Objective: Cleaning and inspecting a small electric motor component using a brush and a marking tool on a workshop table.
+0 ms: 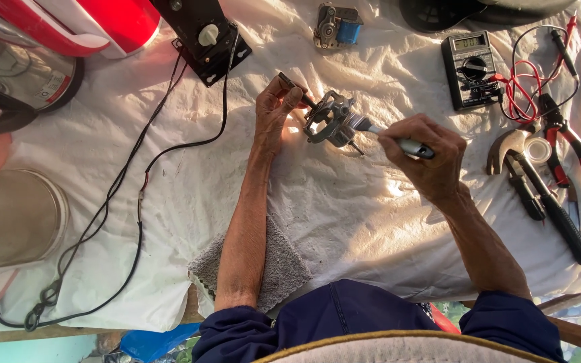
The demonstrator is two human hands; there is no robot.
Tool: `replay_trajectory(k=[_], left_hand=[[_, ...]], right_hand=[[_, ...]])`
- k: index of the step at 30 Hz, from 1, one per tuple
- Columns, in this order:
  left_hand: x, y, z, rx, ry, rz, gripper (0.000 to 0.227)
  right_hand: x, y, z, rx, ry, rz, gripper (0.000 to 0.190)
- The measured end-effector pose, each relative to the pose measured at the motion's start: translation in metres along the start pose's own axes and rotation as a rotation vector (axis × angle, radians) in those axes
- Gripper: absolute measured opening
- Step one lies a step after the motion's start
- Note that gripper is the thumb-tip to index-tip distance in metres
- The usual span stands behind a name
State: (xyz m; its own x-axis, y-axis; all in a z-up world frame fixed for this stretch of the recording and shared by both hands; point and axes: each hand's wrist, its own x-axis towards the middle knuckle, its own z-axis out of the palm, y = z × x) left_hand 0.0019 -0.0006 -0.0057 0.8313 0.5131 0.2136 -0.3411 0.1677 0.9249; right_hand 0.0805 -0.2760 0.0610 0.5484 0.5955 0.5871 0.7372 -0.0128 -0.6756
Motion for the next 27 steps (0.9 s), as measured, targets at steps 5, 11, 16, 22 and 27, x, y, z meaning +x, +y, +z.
replay_trajectory(k=[5,11,16,22,27], left_hand=[[0.002,0.000,-0.001,0.006,-0.001,-0.003,0.023],[0.002,0.001,-0.001,0.001,-0.006,-0.010,0.024],[0.001,0.000,-0.001,0.003,-0.013,-0.017,0.024],[0.001,0.001,0.000,-0.007,-0.013,-0.008,0.024],[0.001,-0.005,-0.002,-0.001,-0.008,-0.019,0.026]], right_hand=[[-0.003,0.014,-0.002,0.075,-0.023,0.018,0.008],[0.014,-0.019,-0.009,0.070,-0.029,0.054,0.008],[0.016,-0.016,-0.008,-0.039,-0.026,0.002,0.008],[0.019,-0.025,-0.008,0.016,-0.044,0.041,0.007],[0.020,-0.023,-0.010,0.007,-0.063,0.031,0.005]])
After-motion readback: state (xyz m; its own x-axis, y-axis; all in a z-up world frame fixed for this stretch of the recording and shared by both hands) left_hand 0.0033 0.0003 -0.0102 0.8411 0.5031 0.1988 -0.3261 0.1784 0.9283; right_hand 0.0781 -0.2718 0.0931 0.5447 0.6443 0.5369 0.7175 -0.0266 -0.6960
